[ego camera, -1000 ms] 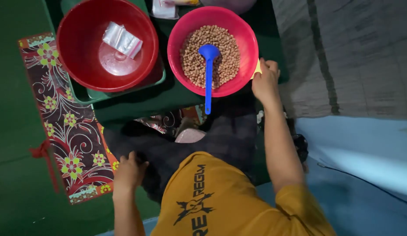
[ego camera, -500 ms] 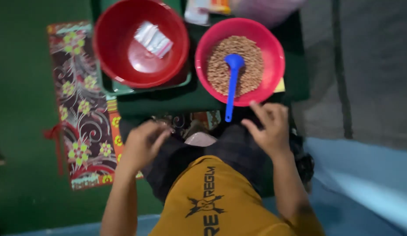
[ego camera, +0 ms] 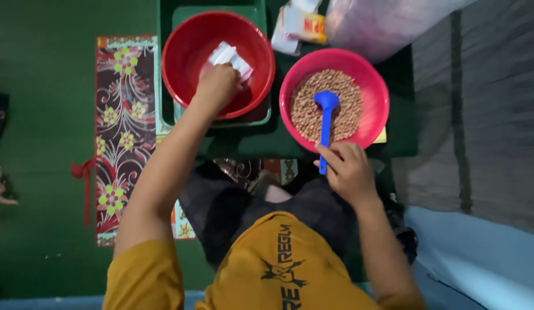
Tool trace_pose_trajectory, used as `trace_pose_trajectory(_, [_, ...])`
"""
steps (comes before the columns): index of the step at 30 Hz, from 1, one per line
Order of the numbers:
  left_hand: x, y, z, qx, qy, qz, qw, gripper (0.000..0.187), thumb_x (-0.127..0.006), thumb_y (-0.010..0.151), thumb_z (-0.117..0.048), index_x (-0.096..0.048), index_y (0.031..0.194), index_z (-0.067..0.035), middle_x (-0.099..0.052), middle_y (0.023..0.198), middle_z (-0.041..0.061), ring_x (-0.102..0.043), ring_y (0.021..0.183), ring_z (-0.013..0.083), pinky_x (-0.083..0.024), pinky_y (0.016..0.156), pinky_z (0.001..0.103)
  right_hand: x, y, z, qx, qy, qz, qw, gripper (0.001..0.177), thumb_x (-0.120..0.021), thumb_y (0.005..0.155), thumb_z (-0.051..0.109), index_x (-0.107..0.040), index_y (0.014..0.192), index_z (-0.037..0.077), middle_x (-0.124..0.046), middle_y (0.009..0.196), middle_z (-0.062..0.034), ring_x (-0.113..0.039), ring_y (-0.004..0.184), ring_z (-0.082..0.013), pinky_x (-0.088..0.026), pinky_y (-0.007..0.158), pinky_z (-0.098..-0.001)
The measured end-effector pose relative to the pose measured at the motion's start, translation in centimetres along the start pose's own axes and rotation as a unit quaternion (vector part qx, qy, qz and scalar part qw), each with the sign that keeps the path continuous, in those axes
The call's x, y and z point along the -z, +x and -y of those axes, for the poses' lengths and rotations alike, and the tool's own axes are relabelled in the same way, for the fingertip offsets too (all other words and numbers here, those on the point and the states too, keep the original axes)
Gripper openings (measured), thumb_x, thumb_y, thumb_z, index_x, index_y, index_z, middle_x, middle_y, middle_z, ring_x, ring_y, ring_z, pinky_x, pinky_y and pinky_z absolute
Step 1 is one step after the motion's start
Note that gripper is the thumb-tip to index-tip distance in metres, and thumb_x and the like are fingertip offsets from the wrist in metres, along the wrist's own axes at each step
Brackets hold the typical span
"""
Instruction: Filling small plastic bags with peanuts using a spoon
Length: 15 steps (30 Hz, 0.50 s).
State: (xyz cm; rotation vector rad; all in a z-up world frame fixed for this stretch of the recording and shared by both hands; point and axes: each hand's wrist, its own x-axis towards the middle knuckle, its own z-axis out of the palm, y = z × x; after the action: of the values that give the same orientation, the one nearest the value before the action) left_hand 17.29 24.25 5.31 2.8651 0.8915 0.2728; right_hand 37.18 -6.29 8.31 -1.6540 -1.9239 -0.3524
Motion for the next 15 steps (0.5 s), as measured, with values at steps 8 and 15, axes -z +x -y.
trace_pose_trajectory(8, [1.0, -0.2, -0.6, 0.107, -0.031, 0.03, 0.993, 0.007, -0.066, 0.073, -0.011, -0.071, 0.072, -0.007, -0.062, 0.062, 0.016, -0.066, 0.063, 0.0379, -0.054, 0.052, 0.044, -0.3, -1.2, -0.7, -0.051, -0.001, -0.026, 0.998, 0.038, -0.065, 0.075, 0.009, -0.064, 0.113, 0.01, -0.06, 0.097, -0.0069, -0.059, 0.086, -0.0264, -0.045, 0.07, -0.0366])
trace_pose_trajectory(15, [8.4, -1.2, -3.6, 0.217, -0.266, 0.034, 0.939, 0.01, -0.077, 0.077, -0.011, -0.072, 0.079, -0.003, -0.067, 0.065, 0.011, -0.063, 0.055, 0.0173, -0.051, 0.055, 0.028, 1.4, 0.0, 0.7, -0.055, 0.03, 0.002, 0.998, 0.013, -0.05, 0.093, 0.007, -0.06, 0.099, 0.002, -0.062, 0.093, -0.0099, -0.056, 0.082, -0.0309, -0.042, 0.075, -0.041])
